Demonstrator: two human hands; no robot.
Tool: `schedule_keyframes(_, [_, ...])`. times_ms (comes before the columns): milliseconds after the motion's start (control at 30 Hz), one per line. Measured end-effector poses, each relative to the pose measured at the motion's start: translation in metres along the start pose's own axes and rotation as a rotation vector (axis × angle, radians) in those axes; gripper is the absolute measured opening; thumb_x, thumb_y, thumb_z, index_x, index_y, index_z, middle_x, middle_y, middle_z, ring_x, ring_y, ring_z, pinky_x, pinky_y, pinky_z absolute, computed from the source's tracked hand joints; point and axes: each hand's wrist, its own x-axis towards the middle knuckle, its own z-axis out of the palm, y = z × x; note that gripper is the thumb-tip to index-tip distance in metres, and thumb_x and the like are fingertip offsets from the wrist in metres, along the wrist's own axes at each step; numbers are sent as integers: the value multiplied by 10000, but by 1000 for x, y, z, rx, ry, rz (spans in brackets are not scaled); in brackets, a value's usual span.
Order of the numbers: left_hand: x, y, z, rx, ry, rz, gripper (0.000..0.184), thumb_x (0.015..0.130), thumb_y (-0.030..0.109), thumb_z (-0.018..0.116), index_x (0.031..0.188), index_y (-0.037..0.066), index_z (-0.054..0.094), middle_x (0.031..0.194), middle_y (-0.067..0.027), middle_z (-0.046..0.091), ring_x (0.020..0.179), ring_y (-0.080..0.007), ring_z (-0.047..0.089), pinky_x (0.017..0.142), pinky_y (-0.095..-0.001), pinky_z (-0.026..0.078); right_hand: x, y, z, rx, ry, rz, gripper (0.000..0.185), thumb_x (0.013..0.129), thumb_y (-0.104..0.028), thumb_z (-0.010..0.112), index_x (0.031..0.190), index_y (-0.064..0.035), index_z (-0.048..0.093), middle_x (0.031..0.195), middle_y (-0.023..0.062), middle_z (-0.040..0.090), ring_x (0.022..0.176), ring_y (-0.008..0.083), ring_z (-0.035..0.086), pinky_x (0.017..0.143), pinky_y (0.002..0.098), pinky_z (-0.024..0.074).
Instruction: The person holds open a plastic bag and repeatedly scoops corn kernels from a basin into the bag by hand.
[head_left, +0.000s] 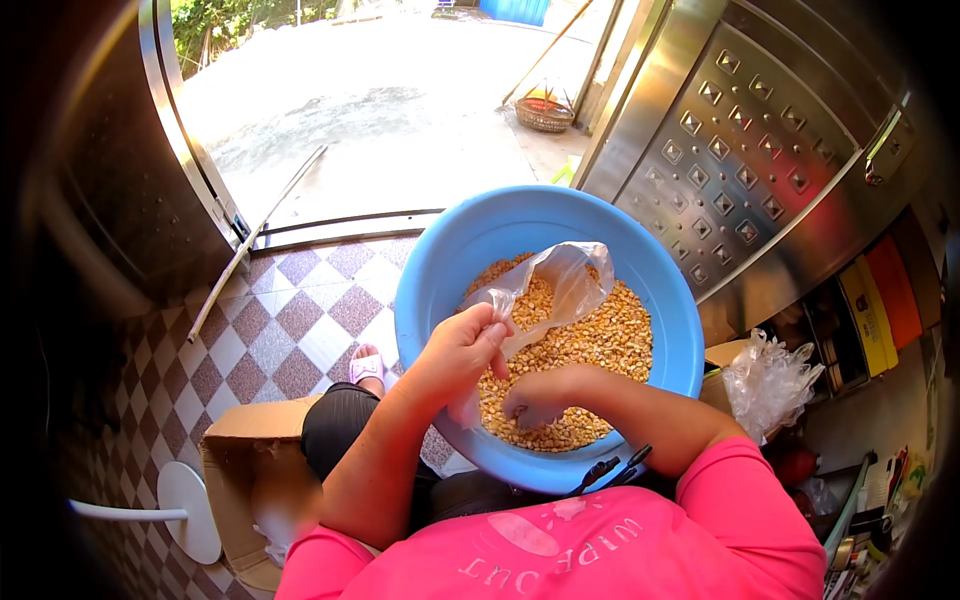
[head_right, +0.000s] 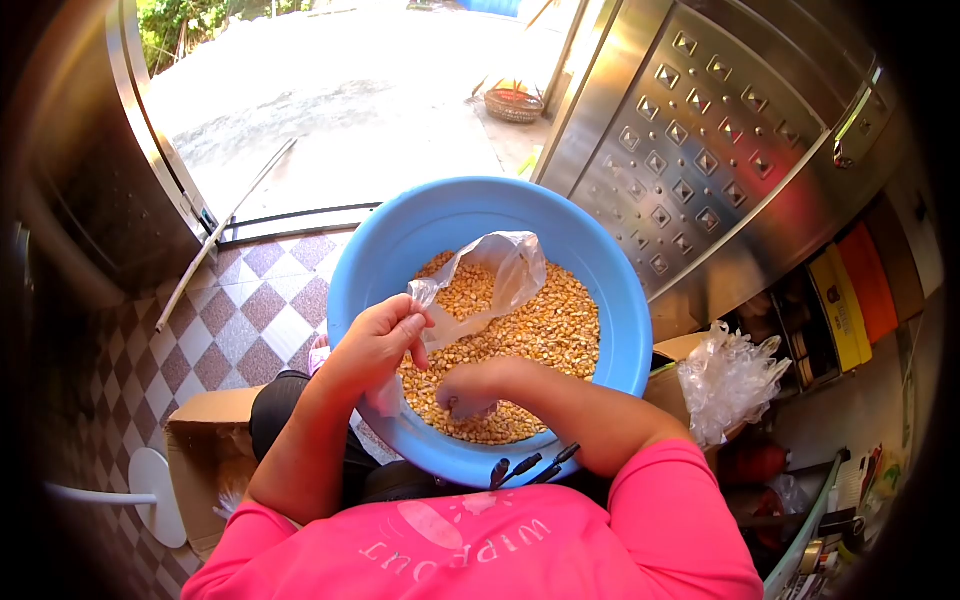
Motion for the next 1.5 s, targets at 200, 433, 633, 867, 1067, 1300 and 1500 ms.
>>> schedule_keyframes(200, [1,-2,0,-30,-2,3,162,953,128,459,944,-17,529,730,-34,548,606,-104,582,581,-228,448,-33,15,-28,427,121,-216,184,830,-133,566,991,-51,602,753,70,603,547,118,550,459,254,442])
schedule_keyframes(433, [2,-3,0,-40,-13,0,152,952,129,472,942,-8,536,746,-25,553,598,-100,579,567,-224,446,-40,38,-43,1315,411,-571,250,895,-94,556,1126,-3,522,949,93,611,665,138,622,571,279,541])
schedule_keyframes(633, [1,0,1,-24,-23,-10,150,953,128,471,952,-5,540,740,-21,548,600,-98,577,567,-220,440,-25,46,-42,1465,609,-714,453,881,-82,577,1293,10,412,1234,132,481,1165,236,496,962,374,457])
schedule_keyframes(867, [2,-3,0,-6,-30,-4,158,956,134,467,949,-8,538,744,-21,547,603,-97,575,573,-219,434,-27,39,-40,1216,819,-688,583,868,-90,574,1382,-1,314,1378,113,358,1277,217,373,1011,349,393])
schedule_keyframes(1067, [1,-2,1,-28,-30,-1,152,956,129,469,949,-8,536,750,-25,547,601,-97,574,563,-220,436,-45,32,-41,854,923,-544,503,876,-114,562,1346,-32,401,1274,96,496,1145,192,514,943,335,448])
schedule_keyframes(1300, [1,-3,1,-24,-20,14,149,954,127,471,947,-9,533,729,-25,549,604,-99,577,566,-220,437,-48,16,-35,613,127,-385,267,910,-170,532,1126,-29,599,959,77,645,743,142,646,665,272,536])
schedule_keyframes(1500, [-1,2,2,2,-8,-13,157,952,135,471,942,-10,530,719,-26,549,603,-98,577,583,-223,438,4,12,2,-175,237,-13,340,823,-219,566,1091,-10,592,908,165,648,758,268,641,671,363,516])
